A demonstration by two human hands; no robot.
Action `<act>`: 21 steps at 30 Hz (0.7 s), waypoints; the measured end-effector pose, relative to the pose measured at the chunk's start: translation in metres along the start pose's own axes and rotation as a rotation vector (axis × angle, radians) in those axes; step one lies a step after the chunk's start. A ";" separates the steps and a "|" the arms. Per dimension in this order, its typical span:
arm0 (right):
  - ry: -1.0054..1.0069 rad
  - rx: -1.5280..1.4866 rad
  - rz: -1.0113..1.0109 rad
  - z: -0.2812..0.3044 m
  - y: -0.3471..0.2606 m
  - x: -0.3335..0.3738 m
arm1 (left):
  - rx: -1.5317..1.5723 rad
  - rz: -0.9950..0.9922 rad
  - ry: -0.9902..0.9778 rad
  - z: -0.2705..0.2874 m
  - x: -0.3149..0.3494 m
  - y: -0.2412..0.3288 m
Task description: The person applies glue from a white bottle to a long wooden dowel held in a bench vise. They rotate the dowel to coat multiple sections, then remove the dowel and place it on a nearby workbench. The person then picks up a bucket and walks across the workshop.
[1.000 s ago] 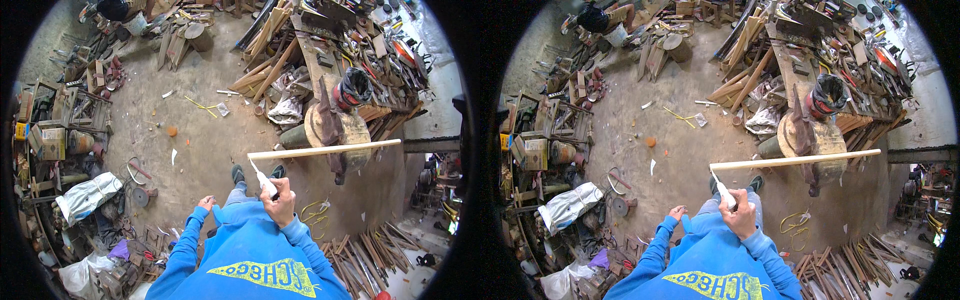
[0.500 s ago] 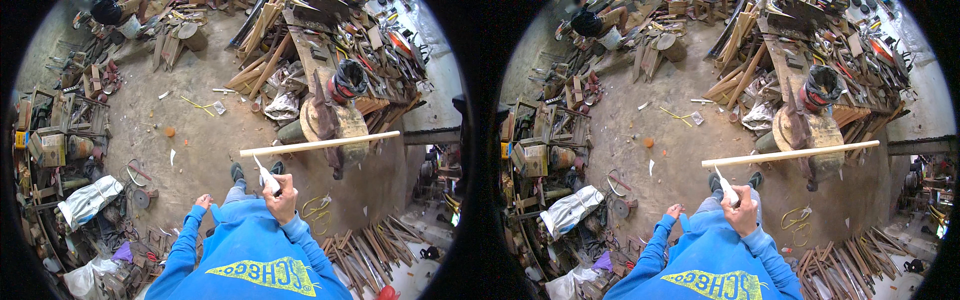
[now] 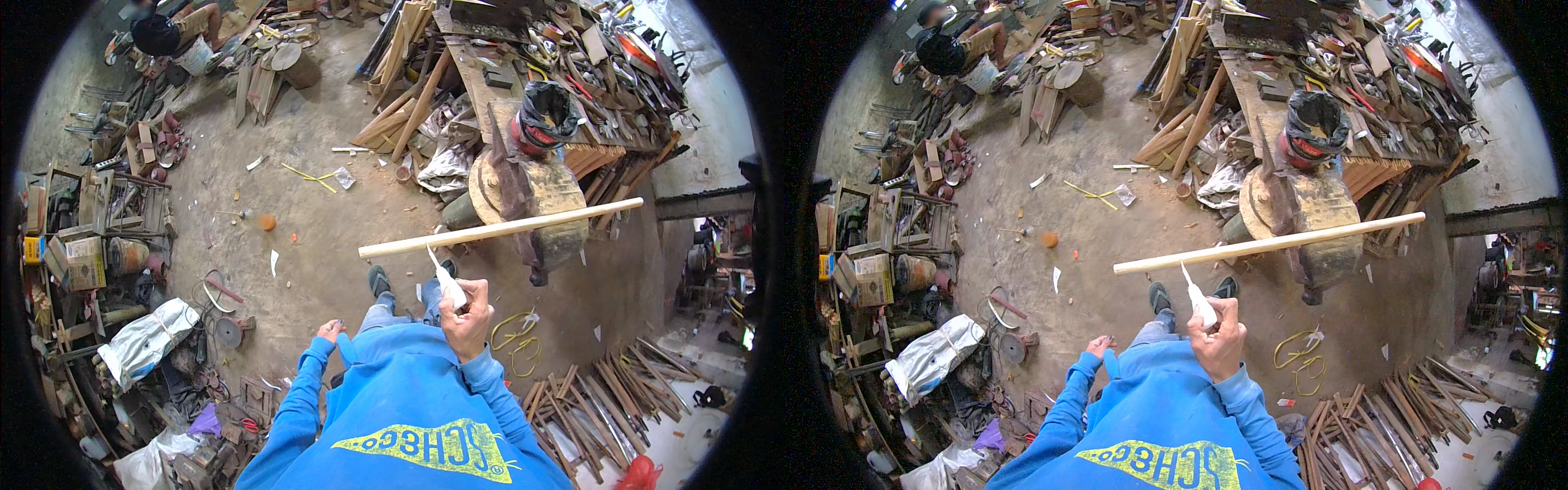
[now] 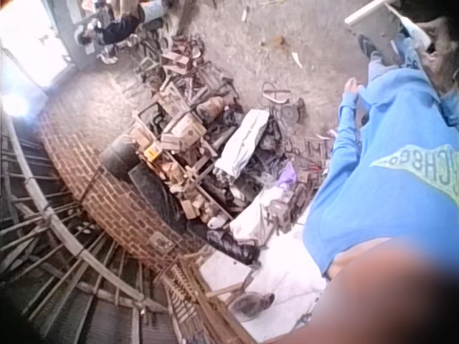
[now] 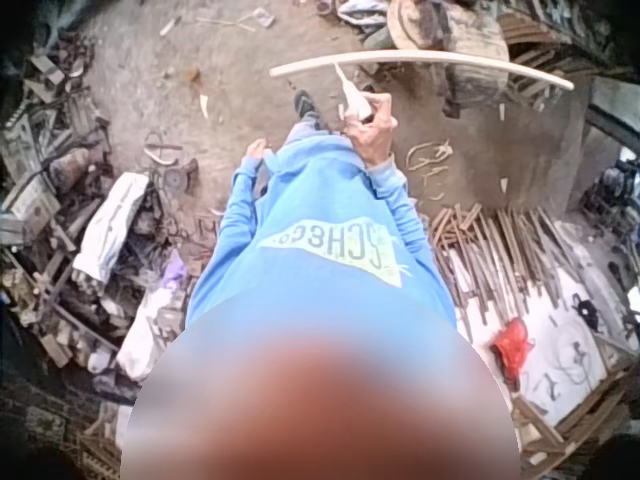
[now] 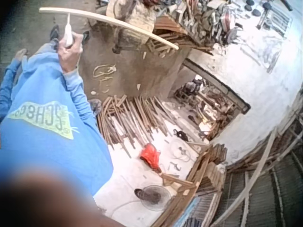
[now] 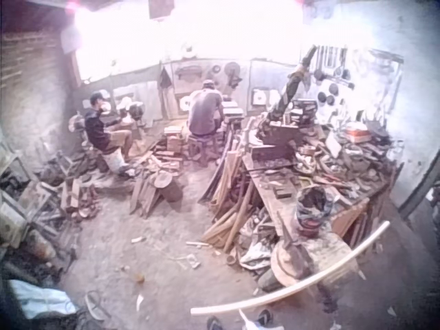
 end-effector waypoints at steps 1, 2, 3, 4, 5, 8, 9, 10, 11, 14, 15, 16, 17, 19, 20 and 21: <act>0.003 -0.001 -0.013 0.004 0.003 -0.002 | 0.016 0.010 0.005 -0.002 0.000 0.001; 0.006 -0.003 -0.010 0.007 0.004 -0.003 | 0.019 0.034 0.015 -0.003 0.000 0.000; 0.009 -0.005 -0.006 0.011 0.006 -0.005 | 0.013 0.018 0.012 -0.006 -0.001 0.002; 0.016 -0.002 -0.019 0.014 0.009 -0.007 | -0.004 0.016 0.012 -0.009 -0.001 0.003; 0.020 -0.006 -0.006 0.018 0.010 -0.009 | -0.036 0.033 0.025 -0.010 -0.002 0.002; 0.043 -0.011 -0.013 0.029 0.017 -0.015 | -0.012 0.067 0.011 -0.022 -0.002 0.000; 0.048 -0.013 -0.008 0.033 0.018 -0.016 | 0.003 0.029 0.007 -0.026 -0.003 0.003; 0.052 -0.015 -0.005 0.037 0.019 -0.018 | 0.012 0.030 0.005 -0.029 -0.003 0.002; 0.048 -0.012 -0.027 0.040 0.023 -0.020 | 0.013 0.077 0.000 -0.033 -0.003 -0.003; 0.052 -0.006 -0.046 0.050 0.030 -0.025 | 0.000 0.033 -0.019 -0.040 -0.007 -0.003; 0.063 -0.004 -0.020 0.054 0.031 -0.028 | 0.015 0.034 -0.024 -0.043 -0.008 -0.004; 0.074 -0.003 0.006 0.058 0.031 -0.030 | 0.029 0.035 -0.029 -0.046 -0.009 -0.005; 0.075 0.002 -0.006 0.061 0.034 -0.031 | 0.043 0.037 -0.034 -0.048 -0.010 -0.007; 0.076 0.013 -0.032 0.067 0.040 -0.035 | 0.064 0.017 -0.034 -0.053 -0.011 -0.007; 0.079 0.010 -0.028 0.070 0.041 -0.036 | 0.064 0.065 -0.028 -0.055 -0.011 -0.011; 0.084 0.006 -0.023 0.073 0.042 -0.038 | 0.081 0.011 -0.035 -0.058 -0.012 -0.007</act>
Point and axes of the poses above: each hand's wrist, its own x-axis away from the middle knuckle, its own z-axis out of the back of the hand, y = z × x, the point moved 8 cm from there along -x, towards the middle knuckle, and after that the axes turned 7 degrees about y, right-handed, at the moved point
